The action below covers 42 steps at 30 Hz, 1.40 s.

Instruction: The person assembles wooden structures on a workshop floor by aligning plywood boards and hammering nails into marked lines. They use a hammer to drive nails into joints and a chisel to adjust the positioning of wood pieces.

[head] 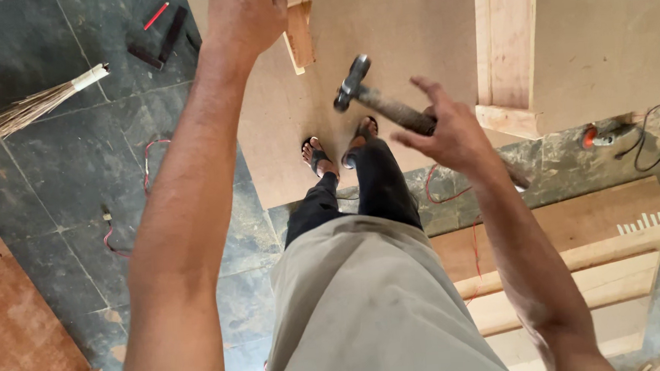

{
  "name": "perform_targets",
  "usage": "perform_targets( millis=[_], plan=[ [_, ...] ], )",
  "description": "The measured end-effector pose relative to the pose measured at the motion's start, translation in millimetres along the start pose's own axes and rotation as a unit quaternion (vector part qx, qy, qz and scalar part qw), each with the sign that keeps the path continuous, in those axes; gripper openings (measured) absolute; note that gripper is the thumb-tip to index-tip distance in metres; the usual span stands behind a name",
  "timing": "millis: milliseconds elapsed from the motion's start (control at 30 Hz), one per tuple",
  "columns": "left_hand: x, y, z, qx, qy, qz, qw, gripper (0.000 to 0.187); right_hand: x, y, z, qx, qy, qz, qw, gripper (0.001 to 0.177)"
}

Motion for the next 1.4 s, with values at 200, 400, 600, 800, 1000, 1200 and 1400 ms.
perform_targets(
  millis=[200, 400, 600, 800, 1000, 1200, 1400],
  plan=[
    [13, -25, 28, -0.045, 0.021, 0.061, 0.997, 0.005, 33, -46, 57, -0.127, -0.118, 0.097, 0.980, 0.045],
    [77, -45, 45, -0.332, 0.010, 0.127, 0.934, 0.049, 77, -134, 101, -0.218, -0.025, 0.225, 0.949, 0.036],
    [161, -38, -65, -0.147, 0.433, 0.395, 0.797, 0.032, 102, -199, 136, -0.190, -0.021, 0.259, 0.947, 0.053],
    [167, -31, -96, -0.087, 0.539, 0.524, 0.654, 0.037, 169, -286, 178, -0.199, 0.025, 0.313, 0.928, 0.041],
    [169, -66, -90, -0.040, 0.650, 0.521, 0.553, 0.073, 233, -380, 137, -0.033, 0.080, 0.261, 0.962, 0.031],
    [168, -106, -74, -0.042, 0.697, 0.473, 0.538, 0.105, 265, -413, 114, 0.140, 0.141, 0.226, 0.954, 0.043],
    [167, -102, -72, -0.029, 0.681, 0.516, 0.518, 0.112, 272, -431, 103, 0.244, 0.163, 0.157, 0.943, 0.046]
  ],
)
Point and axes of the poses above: each hand's wrist, its own y-axis away from the middle knuckle, its own z-axis out of the back of the hand, x = y × z, the point moved 9 cm from there along -y, towards the middle knuckle, and after that the axes turned 1 degree about -z, right-handed, at the moved point
